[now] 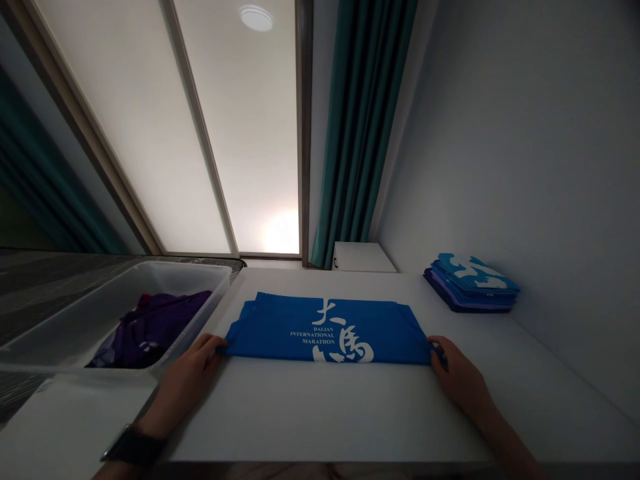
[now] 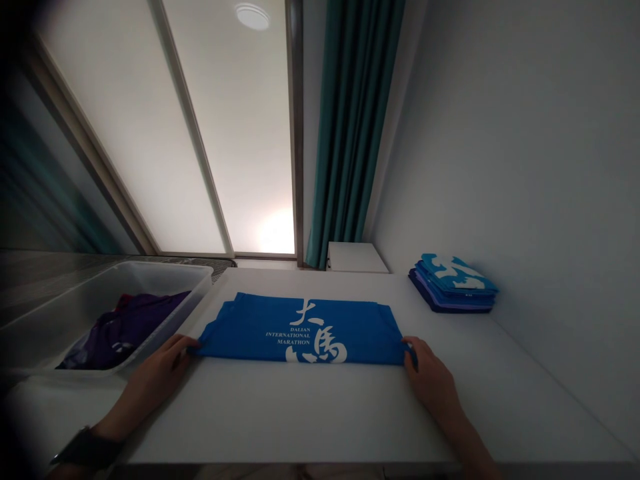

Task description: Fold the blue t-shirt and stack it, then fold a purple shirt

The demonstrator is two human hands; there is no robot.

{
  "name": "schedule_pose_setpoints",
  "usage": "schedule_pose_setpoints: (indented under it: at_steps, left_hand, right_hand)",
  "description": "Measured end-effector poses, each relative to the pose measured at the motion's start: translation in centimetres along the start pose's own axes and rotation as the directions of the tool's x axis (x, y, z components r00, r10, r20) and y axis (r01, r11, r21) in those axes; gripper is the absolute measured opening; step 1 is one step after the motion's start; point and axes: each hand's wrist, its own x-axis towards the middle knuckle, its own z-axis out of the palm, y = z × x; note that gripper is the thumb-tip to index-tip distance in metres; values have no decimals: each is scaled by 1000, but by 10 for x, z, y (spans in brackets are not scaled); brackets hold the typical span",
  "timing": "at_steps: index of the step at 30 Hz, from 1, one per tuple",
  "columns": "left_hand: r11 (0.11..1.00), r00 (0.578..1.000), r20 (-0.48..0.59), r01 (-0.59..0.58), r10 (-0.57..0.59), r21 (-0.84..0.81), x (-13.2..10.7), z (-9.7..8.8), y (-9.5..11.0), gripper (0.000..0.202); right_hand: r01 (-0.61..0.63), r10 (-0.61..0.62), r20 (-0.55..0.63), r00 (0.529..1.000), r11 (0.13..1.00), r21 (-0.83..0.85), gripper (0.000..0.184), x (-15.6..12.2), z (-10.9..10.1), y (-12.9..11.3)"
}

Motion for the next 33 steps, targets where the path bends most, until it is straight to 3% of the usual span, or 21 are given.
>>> schedule_pose_setpoints:
  at_steps: [8, 12, 14, 17, 20, 23, 25, 28, 33]
  left_hand:
    - [996, 998, 9, -67, 66, 63, -1, 0, -1, 33]
    - [973, 972, -154, -152, 179, 172, 0, -3, 7, 35]
    - [947, 944, -179, -237, 278, 218, 4, -1, 19, 37]
    - [902, 911, -105, -370, 400, 221, 16, 8, 46, 42]
    - [885, 905, -4, -416, 426, 208, 33, 24, 83, 51]
    - [884, 899, 114, -437, 423, 168, 54, 40, 120, 54]
    - [882, 889, 163, -450, 428, 140, 66, 51, 139, 54]
    - [897, 899, 169, -426, 404, 122, 78, 65, 153, 52]
    - [911, 899, 197, -409, 390, 61, 78, 81, 152, 53]
  right_hand:
    - [7, -8, -22, 1000, 1000, -21, 35, 0, -3, -4]
    - [152, -165, -143, 976, 984, -97, 34, 1, -5, -8]
    - [216, -239, -146, 960, 963, -158, 37, 3, -3, -16]
    - [275, -292, -59, 955, 940, -202, 44, 13, 4, -44]
    - [302, -280, 133, 951, 934, -189, 54, 27, 14, -91]
    - [357, -304, 311, 901, 925, -130, 58, 42, 27, -140]
    - [387, -333, 360, 871, 918, -89, 59, 50, 37, -165]
    - [398, -349, 386, 854, 916, -53, 60, 57, 51, -184]
    - [369, -308, 449, 839, 928, -54, 64, 60, 61, -186]
